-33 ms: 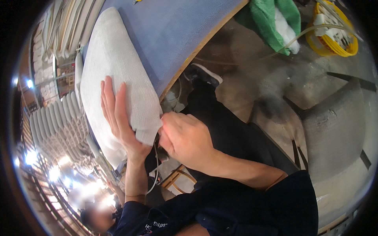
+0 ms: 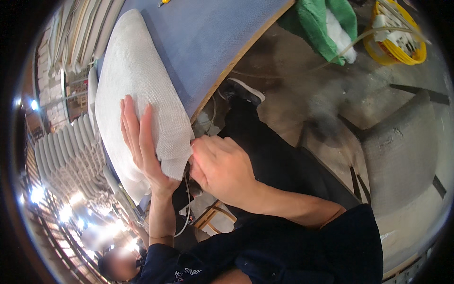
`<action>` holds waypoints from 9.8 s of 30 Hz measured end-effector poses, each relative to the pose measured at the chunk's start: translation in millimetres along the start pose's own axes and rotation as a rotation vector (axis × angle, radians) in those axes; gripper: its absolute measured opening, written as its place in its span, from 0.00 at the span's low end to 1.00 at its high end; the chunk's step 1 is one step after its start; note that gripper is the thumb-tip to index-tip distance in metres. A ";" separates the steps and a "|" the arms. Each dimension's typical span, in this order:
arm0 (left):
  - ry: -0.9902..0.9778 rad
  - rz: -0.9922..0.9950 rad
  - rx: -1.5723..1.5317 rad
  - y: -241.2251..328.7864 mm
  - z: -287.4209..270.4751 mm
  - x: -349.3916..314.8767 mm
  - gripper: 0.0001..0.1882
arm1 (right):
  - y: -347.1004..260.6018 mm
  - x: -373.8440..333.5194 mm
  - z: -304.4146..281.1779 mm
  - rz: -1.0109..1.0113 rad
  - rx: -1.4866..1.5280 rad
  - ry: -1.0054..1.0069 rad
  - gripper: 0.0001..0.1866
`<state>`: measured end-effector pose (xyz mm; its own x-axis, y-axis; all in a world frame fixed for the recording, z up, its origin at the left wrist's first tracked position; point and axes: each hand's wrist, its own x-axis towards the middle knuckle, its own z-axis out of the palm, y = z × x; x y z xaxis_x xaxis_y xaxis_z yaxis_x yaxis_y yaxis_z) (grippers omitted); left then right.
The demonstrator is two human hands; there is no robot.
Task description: The person smooths a white fabric over a cushion, folds and tucks the edges, and uses a staple gun to secure the fabric. They also use a screwdriver to adjust the fabric and a utility knife to trim excess material.
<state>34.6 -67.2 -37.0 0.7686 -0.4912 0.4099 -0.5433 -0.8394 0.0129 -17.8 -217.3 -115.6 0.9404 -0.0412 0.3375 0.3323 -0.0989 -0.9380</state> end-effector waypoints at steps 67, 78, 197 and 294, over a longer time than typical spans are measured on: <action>-0.211 0.207 -0.011 3.9 -9.1 64.5 0.20 | 35.3 -11.3 -47.6 -0.038 -0.163 0.039 0.23; -0.099 0.131 -0.066 4.7 -27.3 34.7 0.34 | -4.4 40.0 -108.8 -0.070 0.011 0.074 0.28; -0.063 0.079 0.172 3.7 -1.1 53.1 0.24 | -49.3 158.0 -150.9 -0.189 -0.472 0.242 0.35; 0.117 -0.326 -0.069 -143.9 2.2 26.8 0.24 | -14.8 51.8 -45.5 -0.204 0.123 0.278 0.15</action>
<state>134.1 40.0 -29.8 0.8636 -0.1669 0.4758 -0.3007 -0.9279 0.2203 22.7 -263.2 -80.7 0.8039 -0.3034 0.5115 0.5332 -0.0133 -0.8459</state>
